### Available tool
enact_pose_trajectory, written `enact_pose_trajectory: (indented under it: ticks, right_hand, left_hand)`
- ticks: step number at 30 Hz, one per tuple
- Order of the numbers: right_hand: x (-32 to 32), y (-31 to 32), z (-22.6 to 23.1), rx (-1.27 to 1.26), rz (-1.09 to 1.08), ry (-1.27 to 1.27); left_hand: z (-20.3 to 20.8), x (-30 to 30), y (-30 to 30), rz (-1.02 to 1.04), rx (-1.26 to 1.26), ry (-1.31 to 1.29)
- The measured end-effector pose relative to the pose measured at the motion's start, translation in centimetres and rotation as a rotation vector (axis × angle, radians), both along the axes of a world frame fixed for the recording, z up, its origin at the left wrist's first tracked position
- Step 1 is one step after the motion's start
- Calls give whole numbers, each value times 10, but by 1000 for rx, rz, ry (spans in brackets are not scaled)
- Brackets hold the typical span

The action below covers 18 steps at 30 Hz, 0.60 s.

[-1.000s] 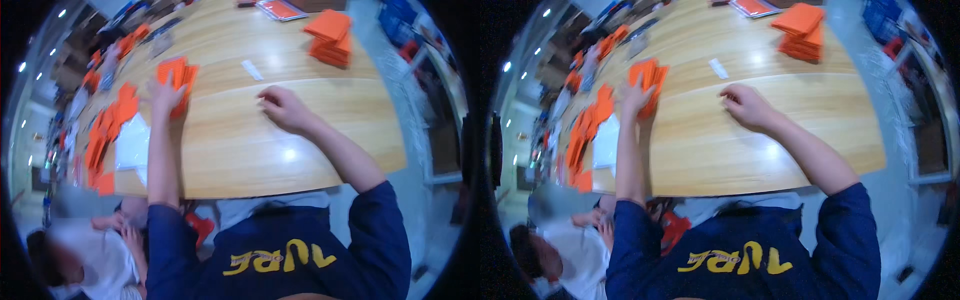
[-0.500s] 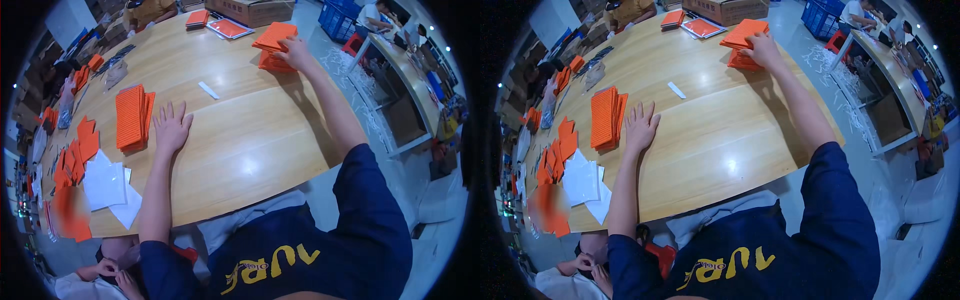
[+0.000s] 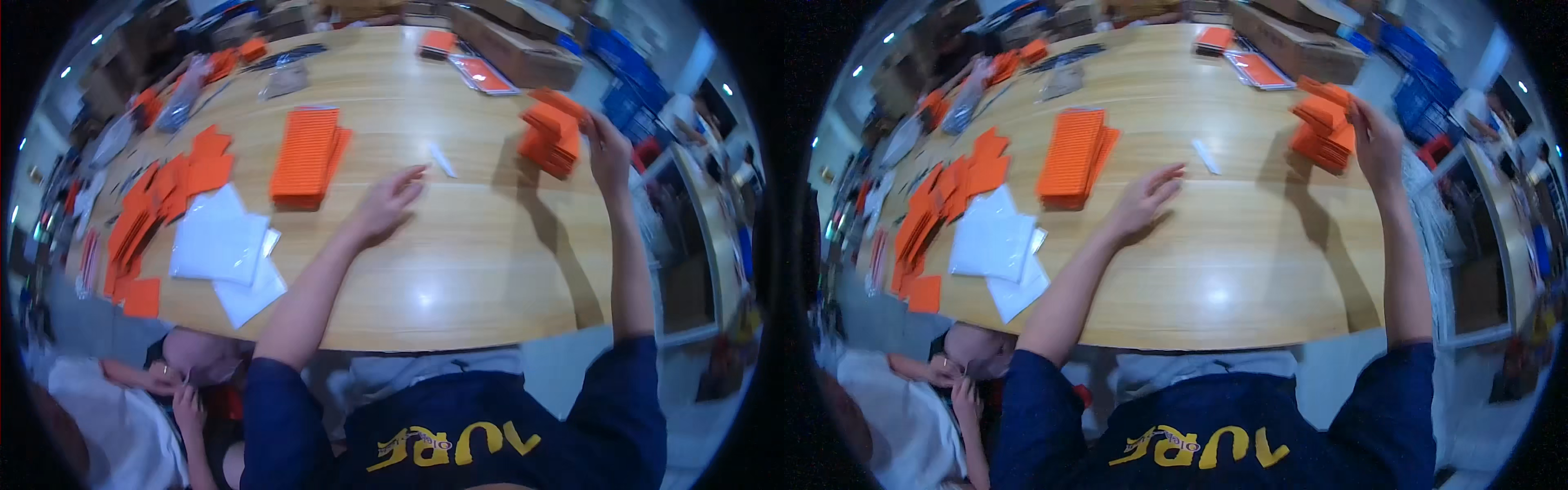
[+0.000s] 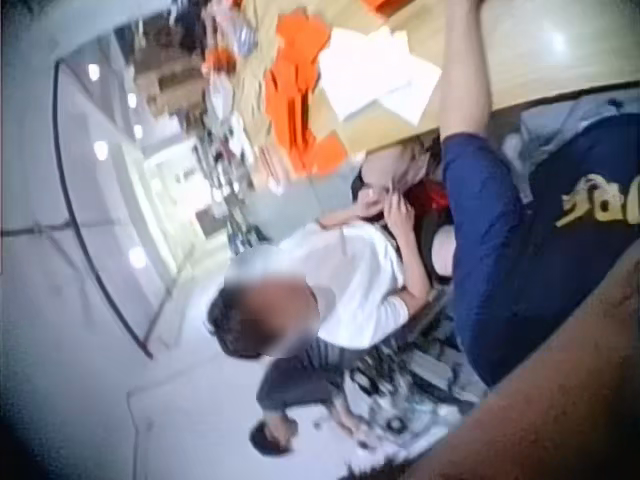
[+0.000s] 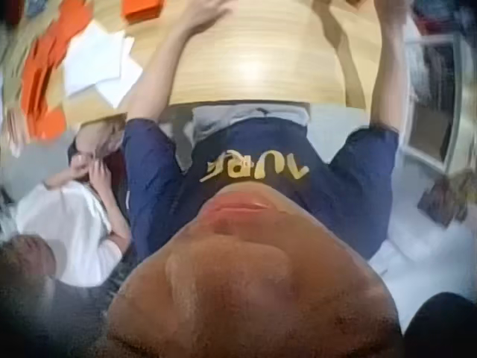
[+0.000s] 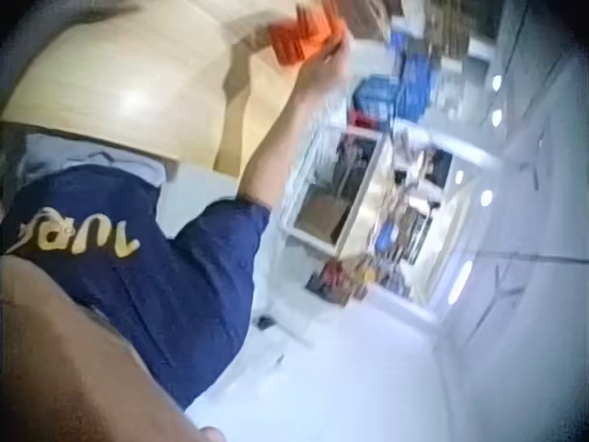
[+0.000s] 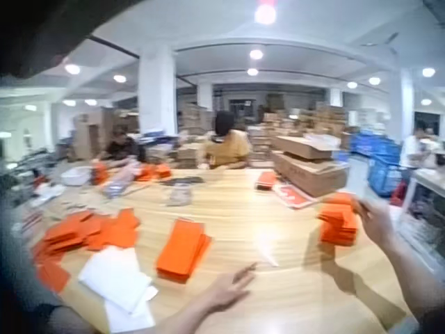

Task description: Manually folding and assembling orange corrugated components by inserting white and metal strips.

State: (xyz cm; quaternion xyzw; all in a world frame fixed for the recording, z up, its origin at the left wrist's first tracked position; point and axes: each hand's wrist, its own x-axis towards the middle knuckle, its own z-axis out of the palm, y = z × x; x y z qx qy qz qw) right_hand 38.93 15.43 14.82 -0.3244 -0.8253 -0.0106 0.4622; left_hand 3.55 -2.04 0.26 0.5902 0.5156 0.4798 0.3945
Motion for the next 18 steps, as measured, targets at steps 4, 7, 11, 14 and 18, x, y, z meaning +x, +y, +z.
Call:
enact_pose_trajectory:
  ticks: [4, 7, 11, 14, 18]
  right_hand:
    - [-70, -102, -55, 168, 353, -185]
    - [-98, -126, -93, -186, 790, -186]
    - [-145, -106, -111, -924, 666, 646]
    - [-176, -69, -106, -1376, 540, 497]
    - [-221, 2, -95, -1448, 591, 283]
  left_hand:
    - [16, 30, -8, -275, -135, -932]
    - [20, 28, -6, -166, -39, -820]
    - [16, 9, -9, 84, 48, -637]
    - [9, -3, -4, 11, 13, -412]
    - [5, -15, 1, -41, -88, -564]
